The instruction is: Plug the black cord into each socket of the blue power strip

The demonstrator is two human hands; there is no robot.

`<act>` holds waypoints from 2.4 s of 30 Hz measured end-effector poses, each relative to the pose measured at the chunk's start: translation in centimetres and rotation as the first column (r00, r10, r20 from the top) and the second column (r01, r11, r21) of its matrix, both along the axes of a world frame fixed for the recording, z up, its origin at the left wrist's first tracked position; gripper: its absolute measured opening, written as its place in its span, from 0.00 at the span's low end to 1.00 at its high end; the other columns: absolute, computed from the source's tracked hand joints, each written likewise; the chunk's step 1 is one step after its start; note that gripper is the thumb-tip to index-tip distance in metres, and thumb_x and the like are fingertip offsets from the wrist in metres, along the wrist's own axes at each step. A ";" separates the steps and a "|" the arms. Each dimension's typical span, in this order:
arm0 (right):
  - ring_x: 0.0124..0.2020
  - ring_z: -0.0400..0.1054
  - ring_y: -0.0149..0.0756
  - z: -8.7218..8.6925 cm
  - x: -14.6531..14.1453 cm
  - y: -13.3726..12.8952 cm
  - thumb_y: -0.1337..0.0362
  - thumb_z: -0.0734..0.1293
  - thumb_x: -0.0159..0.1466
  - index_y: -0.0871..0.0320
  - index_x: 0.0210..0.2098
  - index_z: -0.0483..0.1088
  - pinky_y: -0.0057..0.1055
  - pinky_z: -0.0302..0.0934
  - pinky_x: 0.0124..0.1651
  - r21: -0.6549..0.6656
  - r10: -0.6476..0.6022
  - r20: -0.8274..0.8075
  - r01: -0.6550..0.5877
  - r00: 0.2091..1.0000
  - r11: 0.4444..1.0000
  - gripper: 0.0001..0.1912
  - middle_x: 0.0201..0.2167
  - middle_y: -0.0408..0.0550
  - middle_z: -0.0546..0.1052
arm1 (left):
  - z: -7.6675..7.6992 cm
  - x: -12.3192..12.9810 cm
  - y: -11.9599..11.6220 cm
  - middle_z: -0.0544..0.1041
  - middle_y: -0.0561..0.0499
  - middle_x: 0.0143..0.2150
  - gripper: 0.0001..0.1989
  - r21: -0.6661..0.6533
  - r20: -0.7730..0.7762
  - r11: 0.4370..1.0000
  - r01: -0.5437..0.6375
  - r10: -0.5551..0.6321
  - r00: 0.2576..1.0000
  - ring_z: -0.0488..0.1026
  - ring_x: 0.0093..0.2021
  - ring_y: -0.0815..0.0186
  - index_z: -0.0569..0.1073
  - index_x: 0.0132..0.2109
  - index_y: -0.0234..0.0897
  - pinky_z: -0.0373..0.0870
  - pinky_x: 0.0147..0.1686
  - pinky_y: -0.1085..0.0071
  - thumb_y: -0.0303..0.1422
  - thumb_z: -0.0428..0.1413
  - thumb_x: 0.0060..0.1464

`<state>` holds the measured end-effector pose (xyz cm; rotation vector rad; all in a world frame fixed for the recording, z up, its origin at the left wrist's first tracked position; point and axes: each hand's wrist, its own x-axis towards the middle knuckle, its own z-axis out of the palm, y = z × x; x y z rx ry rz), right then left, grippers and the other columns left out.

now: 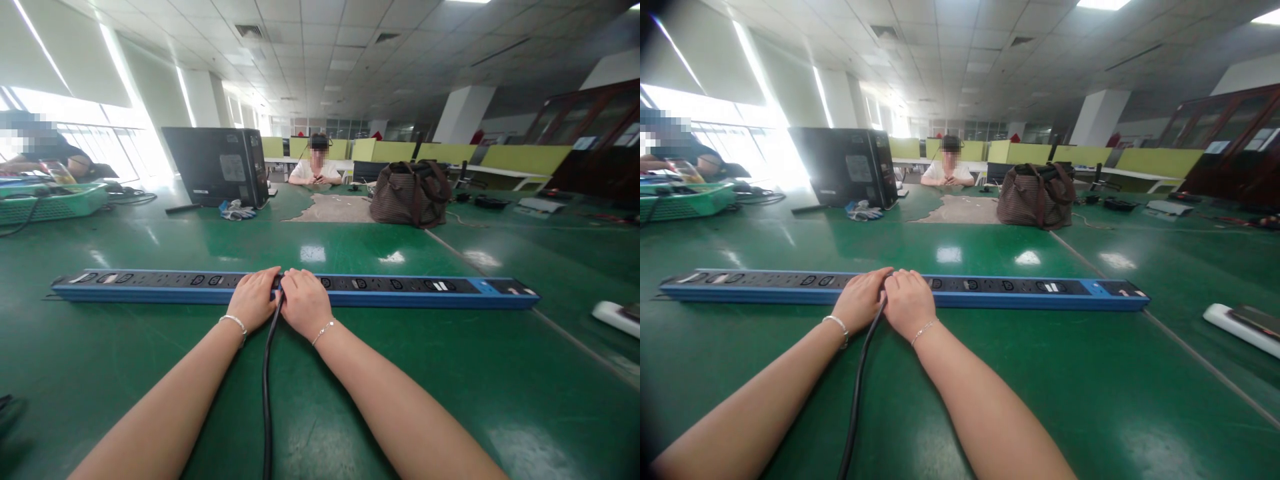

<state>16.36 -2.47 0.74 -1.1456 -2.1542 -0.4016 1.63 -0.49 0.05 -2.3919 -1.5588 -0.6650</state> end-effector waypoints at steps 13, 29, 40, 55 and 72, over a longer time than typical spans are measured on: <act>0.35 0.66 0.37 1.3 -0.5 0.2 0.64 0.61 0.60 0.58 0.35 0.69 0.31 0.60 0.42 -0.096 -0.091 0.027 0.093 0.995 0.991 0.07 0.33 0.50 0.73 | -0.4 0.1 -0.1 0.72 0.44 0.56 0.19 0.017 -0.043 0.999 -0.046 0.047 0.998 0.65 0.58 0.58 0.67 0.53 0.35 0.59 0.56 0.59 0.35 0.42 0.58; 0.38 0.69 0.35 -0.1 -0.2 0.6 0.63 0.61 0.60 0.57 0.37 0.71 0.27 0.64 0.42 -0.096 -0.057 -0.169 0.041 0.984 0.995 0.10 0.39 0.49 0.75 | -0.8 0.0 0.0 0.73 0.45 0.55 0.18 0.056 -0.006 0.998 -0.040 0.040 0.999 0.67 0.57 0.59 0.68 0.51 0.37 0.60 0.55 0.59 0.36 0.44 0.57; 0.50 0.67 0.38 -1.6 0.3 1.3 0.69 0.62 0.57 0.60 0.40 0.71 0.36 0.60 0.56 -0.025 0.132 -0.314 -0.147 0.940 0.989 0.12 0.48 0.54 0.74 | -0.6 0.0 0.0 0.73 0.45 0.54 0.18 0.041 0.006 0.998 -0.041 0.041 0.999 0.67 0.56 0.58 0.68 0.51 0.37 0.61 0.55 0.59 0.37 0.49 0.54; 0.48 0.69 0.37 -0.2 0.4 1.6 0.69 0.64 0.56 0.61 0.39 0.74 0.32 0.60 0.56 -0.157 0.041 -0.240 -0.081 0.970 0.984 0.12 0.47 0.54 0.76 | -0.4 0.2 -0.3 0.73 0.45 0.55 0.18 0.007 0.019 0.998 -0.055 0.054 0.998 0.66 0.57 0.58 0.67 0.52 0.39 0.59 0.55 0.59 0.38 0.48 0.55; 0.53 0.65 0.39 -1.6 0.1 0.9 0.69 0.60 0.60 0.60 0.47 0.70 0.38 0.58 0.57 -0.090 0.053 -0.304 -0.084 0.951 0.992 0.16 0.52 0.53 0.72 | -0.3 0.3 -0.4 0.71 0.45 0.56 0.18 0.001 0.030 0.998 -0.059 0.059 0.998 0.65 0.58 0.58 0.67 0.52 0.38 0.59 0.56 0.58 0.37 0.49 0.54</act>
